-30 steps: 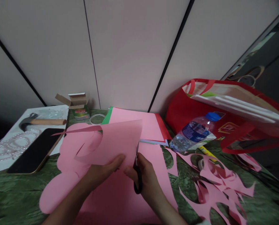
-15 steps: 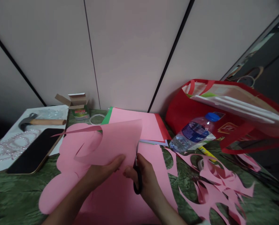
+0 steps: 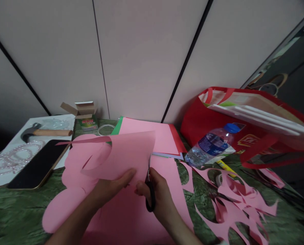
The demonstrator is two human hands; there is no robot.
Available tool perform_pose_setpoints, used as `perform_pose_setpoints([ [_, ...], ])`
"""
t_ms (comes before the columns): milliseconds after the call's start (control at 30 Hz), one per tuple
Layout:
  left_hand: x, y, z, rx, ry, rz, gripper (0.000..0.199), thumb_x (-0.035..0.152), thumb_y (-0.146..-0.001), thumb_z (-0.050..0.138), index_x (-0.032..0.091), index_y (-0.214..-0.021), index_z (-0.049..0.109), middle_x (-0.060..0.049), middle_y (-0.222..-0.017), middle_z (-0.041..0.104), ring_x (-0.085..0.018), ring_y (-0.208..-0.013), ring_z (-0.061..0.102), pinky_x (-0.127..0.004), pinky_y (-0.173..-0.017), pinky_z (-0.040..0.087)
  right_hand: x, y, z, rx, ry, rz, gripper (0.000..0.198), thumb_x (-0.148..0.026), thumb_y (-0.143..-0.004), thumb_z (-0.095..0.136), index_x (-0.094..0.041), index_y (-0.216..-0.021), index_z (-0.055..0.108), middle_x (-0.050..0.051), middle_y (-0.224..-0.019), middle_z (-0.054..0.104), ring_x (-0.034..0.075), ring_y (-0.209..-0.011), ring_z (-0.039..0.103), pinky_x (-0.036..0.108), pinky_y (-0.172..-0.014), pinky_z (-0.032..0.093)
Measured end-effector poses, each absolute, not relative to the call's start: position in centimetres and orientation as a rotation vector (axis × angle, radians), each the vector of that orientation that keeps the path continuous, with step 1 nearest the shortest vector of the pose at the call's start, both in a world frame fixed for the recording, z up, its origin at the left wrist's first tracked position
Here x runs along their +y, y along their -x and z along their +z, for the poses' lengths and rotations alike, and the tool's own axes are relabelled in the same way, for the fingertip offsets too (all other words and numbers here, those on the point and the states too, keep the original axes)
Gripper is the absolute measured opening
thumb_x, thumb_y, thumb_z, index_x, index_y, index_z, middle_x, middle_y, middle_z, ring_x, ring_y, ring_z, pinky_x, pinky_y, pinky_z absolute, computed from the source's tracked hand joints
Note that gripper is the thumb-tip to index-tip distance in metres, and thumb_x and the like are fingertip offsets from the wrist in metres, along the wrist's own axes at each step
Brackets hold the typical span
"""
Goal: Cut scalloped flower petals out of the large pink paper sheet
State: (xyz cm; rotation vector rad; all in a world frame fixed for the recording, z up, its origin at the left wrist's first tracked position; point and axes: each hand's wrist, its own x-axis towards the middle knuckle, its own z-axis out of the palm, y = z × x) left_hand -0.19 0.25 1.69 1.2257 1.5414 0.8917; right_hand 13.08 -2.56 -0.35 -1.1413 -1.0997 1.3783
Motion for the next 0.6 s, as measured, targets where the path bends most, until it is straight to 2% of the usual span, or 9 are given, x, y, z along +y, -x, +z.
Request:
perform_pose_setpoints([
  [600,0.52,0.6,1.27,1.517,-1.228,0.895,0.037,0.05,-0.059,0.061,0.02,-0.043,0.048,-0.002,-0.047,0.056,-0.018,-0.052,0.054,-0.032,-0.059,0.044,-2.67,-13.18,-0.35,-1.12,1.123,1.356,0.031,-0.044,-0.068,0.066,-0.017,-0.075,0.052,-0.002,-0.062,0.054,0.011,-0.054,0.051,0.022,-0.051,0.04],
])
